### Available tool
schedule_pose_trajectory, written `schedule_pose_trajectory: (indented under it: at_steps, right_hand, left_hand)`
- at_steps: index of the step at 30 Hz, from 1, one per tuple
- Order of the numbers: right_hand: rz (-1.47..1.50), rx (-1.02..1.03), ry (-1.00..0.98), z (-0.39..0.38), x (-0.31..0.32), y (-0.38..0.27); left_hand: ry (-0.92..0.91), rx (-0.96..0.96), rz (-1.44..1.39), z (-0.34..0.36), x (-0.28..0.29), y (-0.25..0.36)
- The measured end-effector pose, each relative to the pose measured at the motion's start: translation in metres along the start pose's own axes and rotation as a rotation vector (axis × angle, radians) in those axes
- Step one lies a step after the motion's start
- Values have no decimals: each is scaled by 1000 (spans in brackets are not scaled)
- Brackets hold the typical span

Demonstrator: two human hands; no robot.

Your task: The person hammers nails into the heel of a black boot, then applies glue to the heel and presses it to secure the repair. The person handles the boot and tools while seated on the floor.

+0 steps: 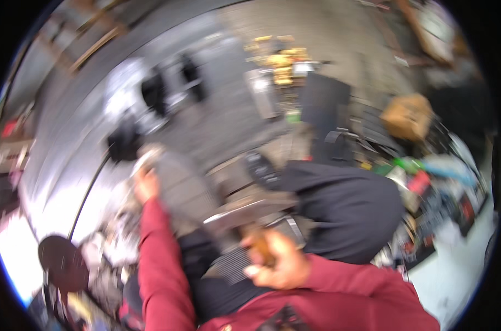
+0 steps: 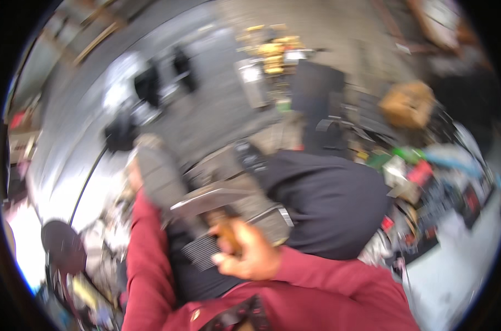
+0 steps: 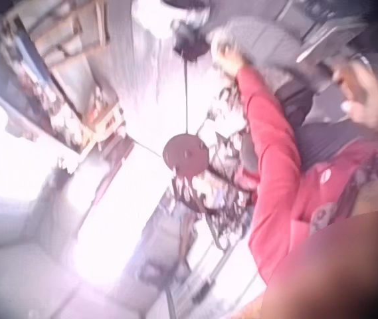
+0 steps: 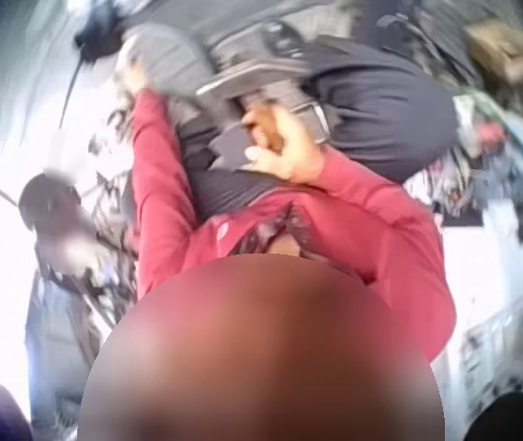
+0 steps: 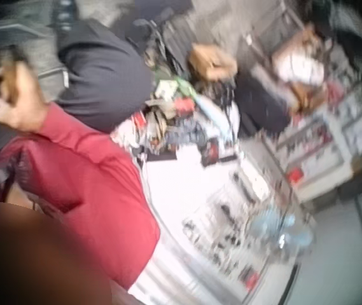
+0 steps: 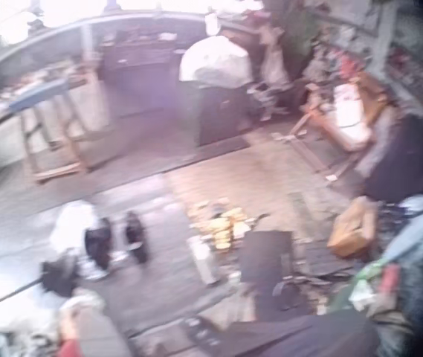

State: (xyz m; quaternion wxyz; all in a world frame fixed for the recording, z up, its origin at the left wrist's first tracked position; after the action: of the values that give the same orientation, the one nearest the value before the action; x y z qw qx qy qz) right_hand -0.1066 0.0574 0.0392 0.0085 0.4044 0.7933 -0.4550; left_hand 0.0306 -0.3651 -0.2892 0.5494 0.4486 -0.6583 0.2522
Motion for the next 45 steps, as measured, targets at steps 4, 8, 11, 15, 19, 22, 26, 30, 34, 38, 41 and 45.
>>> schedule_pose_trajectory:
  at_steps: [4,8,11,15,19,22,26,30,34,38,41,45]
  right_hand:
    - [-29,44,5,-2,6,-14]
    - [34,-23,9,0,4,-14]
    - [52,-46,25,-1,5,-11]
    - [40,-36,22,-1,8,-7]
    - [12,-45,15,-1,10,-6]
    - [8,-33,6,-1,9,-8]
    - [10,5,-4,1,8,-11]
    - [41,-15,-6,0,8,-10]
    - [20,-27,-2,0,7,-12]
    - [-5,-16,-3,1,7,-14]
    - [-5,-11,-4,1,7,-13]
    - [19,10,-4,1,7,-13]
  left_hand:
    - [160,90,-740,-18,4,-2]
    - [-8,234,-1198,-18,-1,-4]
    - [-94,352,-1441,-22,-6,-2]
    - [-170,355,-1620,-23,-8,4]
    - [-211,401,-1694,-23,-14,7]
    - [-212,401,-1723,-22,-13,9]
    - [-230,405,-1699,-20,-11,14]
    - [-260,441,-1697,-21,-13,14]
    - [-254,408,-1681,-20,-13,12]
    - [-224,403,-1703,-18,-15,10]
    - [-225,423,-1708,-19,-15,12]
    - [-231,466,-1757,-22,-12,15]
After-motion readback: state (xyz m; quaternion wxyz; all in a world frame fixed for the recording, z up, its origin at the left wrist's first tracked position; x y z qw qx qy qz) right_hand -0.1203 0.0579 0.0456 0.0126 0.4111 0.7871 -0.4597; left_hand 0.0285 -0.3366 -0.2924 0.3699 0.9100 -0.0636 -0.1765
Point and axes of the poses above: each hand's wrist, its own z-axis towards the middle knuckle, its own x-axis out of the back of the hand, y = z × x, the point moved 7 cm from there along z, towards the middle knuckle, and after that the axes turned 1 degree about -y, right-handed, at the moved point
